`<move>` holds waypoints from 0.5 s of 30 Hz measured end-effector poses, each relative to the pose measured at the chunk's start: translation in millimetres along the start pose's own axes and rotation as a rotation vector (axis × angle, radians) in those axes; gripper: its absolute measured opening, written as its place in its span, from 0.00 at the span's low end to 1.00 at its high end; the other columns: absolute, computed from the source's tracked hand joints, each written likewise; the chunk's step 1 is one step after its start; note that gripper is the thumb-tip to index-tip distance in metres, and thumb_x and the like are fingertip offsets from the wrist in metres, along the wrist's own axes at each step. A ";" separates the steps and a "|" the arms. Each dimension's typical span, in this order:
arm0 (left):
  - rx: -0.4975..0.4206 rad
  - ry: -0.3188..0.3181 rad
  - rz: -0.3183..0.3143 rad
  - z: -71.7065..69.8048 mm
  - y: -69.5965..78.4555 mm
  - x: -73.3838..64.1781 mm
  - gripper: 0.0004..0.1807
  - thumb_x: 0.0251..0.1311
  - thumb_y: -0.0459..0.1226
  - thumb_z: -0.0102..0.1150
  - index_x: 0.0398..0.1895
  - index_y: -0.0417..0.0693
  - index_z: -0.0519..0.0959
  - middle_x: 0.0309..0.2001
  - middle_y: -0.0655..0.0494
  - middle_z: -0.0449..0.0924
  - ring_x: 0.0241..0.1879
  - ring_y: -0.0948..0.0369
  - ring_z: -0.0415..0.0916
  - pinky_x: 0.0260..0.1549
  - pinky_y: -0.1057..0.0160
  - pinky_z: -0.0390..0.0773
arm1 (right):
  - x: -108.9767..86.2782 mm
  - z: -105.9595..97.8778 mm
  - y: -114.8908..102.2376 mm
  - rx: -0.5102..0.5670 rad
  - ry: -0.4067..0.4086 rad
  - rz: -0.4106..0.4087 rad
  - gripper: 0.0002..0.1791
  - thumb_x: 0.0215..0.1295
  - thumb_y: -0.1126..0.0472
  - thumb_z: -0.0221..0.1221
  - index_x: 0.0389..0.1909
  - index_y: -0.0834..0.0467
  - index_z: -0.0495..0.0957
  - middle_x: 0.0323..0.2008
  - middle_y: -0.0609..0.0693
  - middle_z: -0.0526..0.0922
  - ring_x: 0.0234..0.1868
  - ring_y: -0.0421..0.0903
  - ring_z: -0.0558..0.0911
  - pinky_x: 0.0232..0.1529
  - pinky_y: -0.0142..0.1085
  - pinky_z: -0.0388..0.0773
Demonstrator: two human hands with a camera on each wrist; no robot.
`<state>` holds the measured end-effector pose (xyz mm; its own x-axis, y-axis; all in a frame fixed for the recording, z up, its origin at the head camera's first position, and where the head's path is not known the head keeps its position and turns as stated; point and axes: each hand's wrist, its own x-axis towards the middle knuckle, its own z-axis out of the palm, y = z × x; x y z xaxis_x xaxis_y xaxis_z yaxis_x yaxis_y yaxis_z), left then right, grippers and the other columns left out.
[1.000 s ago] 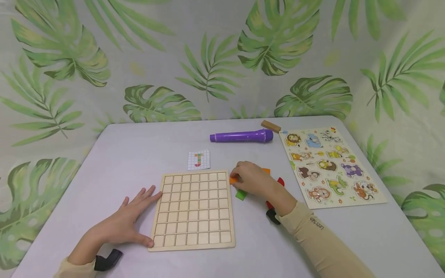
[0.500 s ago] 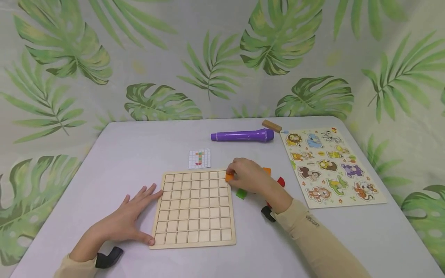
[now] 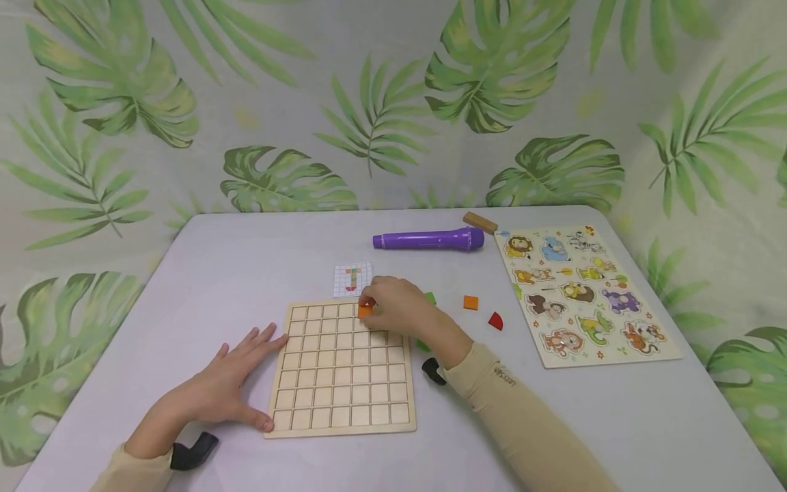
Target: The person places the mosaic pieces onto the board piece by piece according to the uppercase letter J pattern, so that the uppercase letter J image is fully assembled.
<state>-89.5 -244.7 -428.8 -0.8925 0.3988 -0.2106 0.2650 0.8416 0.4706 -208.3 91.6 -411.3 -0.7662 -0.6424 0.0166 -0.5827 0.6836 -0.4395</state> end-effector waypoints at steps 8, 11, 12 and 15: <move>0.027 0.012 0.013 -1.3 0.2 0.0 0.77 0.27 0.69 0.86 0.86 0.59 0.59 0.88 0.43 0.49 0.86 0.33 0.46 0.72 0.15 0.46 | 15.4 13.5 -17.1 0.004 -0.017 -0.077 0.12 0.70 0.56 0.71 0.49 0.57 0.90 0.44 0.47 0.88 0.41 0.42 0.81 0.49 0.37 0.83; 0.025 0.010 0.010 -1.6 0.8 -0.1 0.77 0.27 0.69 0.86 0.86 0.59 0.59 0.88 0.43 0.49 0.86 0.33 0.45 0.72 0.14 0.45 | 19.6 16.7 -23.9 0.016 -0.026 -0.092 0.11 0.70 0.57 0.71 0.49 0.57 0.90 0.46 0.49 0.89 0.48 0.47 0.85 0.55 0.41 0.84; 0.022 0.008 0.009 -1.8 1.0 -0.1 0.77 0.27 0.69 0.86 0.86 0.59 0.59 0.88 0.43 0.49 0.86 0.33 0.45 0.72 0.14 0.45 | 20.9 17.7 -25.9 0.018 -0.029 -0.093 0.11 0.70 0.57 0.71 0.49 0.57 0.90 0.46 0.49 0.89 0.48 0.48 0.85 0.55 0.42 0.84; 0.022 0.005 0.005 -2.1 1.0 0.1 0.77 0.27 0.69 0.86 0.86 0.59 0.59 0.88 0.43 0.48 0.86 0.33 0.45 0.72 0.14 0.45 | 25.3 20.7 -31.0 0.011 -0.038 -0.088 0.12 0.71 0.56 0.70 0.50 0.57 0.90 0.45 0.49 0.89 0.48 0.46 0.85 0.56 0.41 0.84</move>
<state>-90.1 -244.6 -426.6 -0.8931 0.4009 -0.2041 0.2772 0.8477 0.4523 -204.1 47.0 -415.8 -0.7011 -0.7127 0.0213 -0.6442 0.6203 -0.4475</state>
